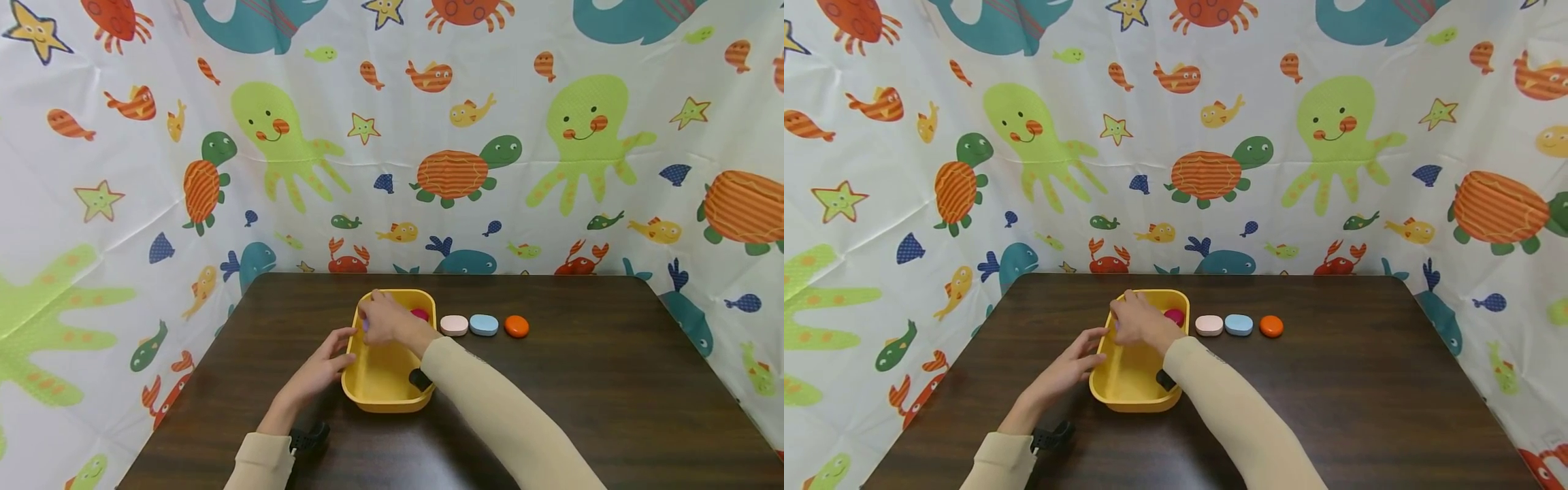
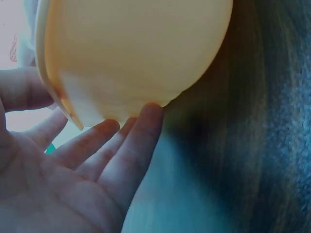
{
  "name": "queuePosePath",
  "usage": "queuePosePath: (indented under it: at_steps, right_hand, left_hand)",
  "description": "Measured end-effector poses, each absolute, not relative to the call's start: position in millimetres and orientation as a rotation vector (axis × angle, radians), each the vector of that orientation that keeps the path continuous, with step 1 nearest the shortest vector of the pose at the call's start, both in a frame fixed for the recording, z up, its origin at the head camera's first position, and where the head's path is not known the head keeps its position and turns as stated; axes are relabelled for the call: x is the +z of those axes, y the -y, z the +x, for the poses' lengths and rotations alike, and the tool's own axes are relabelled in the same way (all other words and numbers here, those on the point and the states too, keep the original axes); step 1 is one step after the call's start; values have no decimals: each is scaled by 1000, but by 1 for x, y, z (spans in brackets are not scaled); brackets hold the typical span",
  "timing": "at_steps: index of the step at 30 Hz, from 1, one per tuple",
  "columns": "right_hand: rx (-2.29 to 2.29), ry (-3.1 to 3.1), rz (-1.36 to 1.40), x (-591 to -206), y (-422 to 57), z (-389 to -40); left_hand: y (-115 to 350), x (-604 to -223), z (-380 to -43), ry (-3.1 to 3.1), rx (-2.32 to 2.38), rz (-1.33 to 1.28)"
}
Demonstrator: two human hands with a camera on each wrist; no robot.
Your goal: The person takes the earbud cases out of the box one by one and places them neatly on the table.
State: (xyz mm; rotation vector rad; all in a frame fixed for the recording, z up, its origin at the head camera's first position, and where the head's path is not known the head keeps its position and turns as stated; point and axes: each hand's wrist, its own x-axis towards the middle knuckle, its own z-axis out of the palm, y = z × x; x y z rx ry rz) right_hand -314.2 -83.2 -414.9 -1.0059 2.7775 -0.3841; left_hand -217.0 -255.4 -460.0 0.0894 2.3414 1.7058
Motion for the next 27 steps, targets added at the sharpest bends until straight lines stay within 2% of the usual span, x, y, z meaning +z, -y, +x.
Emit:
queuePosePath:
  at_steps: [27]
  right_hand:
    - [-363, -2877, -1044, -386, 51, -289]
  left_hand:
    - [254, -460, -219, -2343, 1667, 106]
